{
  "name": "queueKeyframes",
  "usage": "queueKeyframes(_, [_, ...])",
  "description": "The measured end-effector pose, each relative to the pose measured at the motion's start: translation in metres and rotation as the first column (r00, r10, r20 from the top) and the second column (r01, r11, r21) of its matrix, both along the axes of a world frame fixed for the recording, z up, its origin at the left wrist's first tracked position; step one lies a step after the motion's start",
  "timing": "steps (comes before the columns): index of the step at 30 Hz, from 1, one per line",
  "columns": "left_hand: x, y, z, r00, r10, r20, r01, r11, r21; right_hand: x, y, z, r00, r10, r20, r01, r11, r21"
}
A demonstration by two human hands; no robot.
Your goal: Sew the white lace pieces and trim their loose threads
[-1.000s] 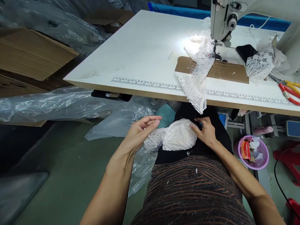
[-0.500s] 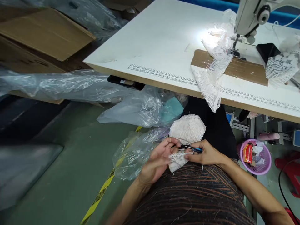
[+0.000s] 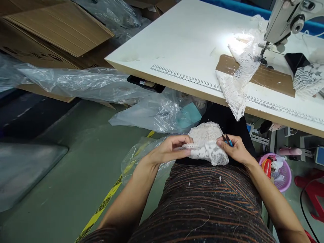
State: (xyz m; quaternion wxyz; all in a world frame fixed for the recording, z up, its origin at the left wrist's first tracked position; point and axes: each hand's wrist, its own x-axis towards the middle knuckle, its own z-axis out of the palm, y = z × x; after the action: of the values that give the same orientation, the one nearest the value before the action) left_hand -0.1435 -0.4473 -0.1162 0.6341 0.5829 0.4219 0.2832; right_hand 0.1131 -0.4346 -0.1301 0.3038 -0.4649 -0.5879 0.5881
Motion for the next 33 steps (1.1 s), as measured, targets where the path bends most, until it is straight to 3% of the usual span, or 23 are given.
queueKeyframes(3, [0.008, 0.025, -0.017, 0.972, 0.228, 0.053, -0.218, 0.964, -0.152, -0.002, 0.021, -0.025, 0.970, -0.225, 0.095, 0.217, 0.972, 0.093])
queueKeyframes(6, [0.014, 0.041, -0.036, 0.912, 0.406, 0.057, -0.372, 0.877, -0.304, -0.003, 0.035, -0.053, 0.949, -0.288, 0.126, 0.276, 0.955, 0.109])
queueKeyframes(10, [0.012, 0.042, -0.051, 0.899, 0.435, 0.049, -0.392, 0.849, -0.354, -0.002, 0.033, -0.073, 0.949, -0.284, 0.135, 0.276, 0.958, 0.078])
queueKeyframes(14, [0.007, 0.034, -0.054, 0.900, 0.436, 0.025, -0.402, 0.850, -0.339, -0.004, 0.026, -0.075, 0.956, -0.269, 0.114, 0.265, 0.963, 0.052])
queueKeyframes(16, [0.003, 0.030, -0.052, 0.921, 0.390, 0.003, -0.372, 0.882, -0.290, -0.005, 0.023, -0.073, 0.958, -0.268, 0.101, 0.264, 0.963, 0.049])
queueKeyframes(18, [-0.004, 0.026, -0.050, 0.963, 0.268, -0.039, -0.270, 0.937, -0.222, -0.005, 0.019, -0.072, 0.960, -0.264, 0.091, 0.260, 0.964, 0.051])
queueKeyframes(21, [-0.014, 0.025, -0.046, 0.970, 0.163, -0.182, -0.183, 0.978, -0.098, -0.006, 0.012, -0.073, 0.962, -0.258, 0.083, 0.254, 0.965, 0.065])
queueKeyframes(26, [-0.004, 0.042, -0.042, 0.864, 0.352, -0.361, -0.288, 0.932, 0.219, -0.007, 0.013, -0.078, 0.938, -0.342, 0.059, 0.331, 0.932, 0.146])
queueKeyframes(33, [0.053, 0.061, -0.040, 0.909, 0.245, -0.338, -0.064, 0.882, 0.467, -0.007, 0.017, -0.083, 0.940, -0.336, 0.064, 0.326, 0.937, 0.126])
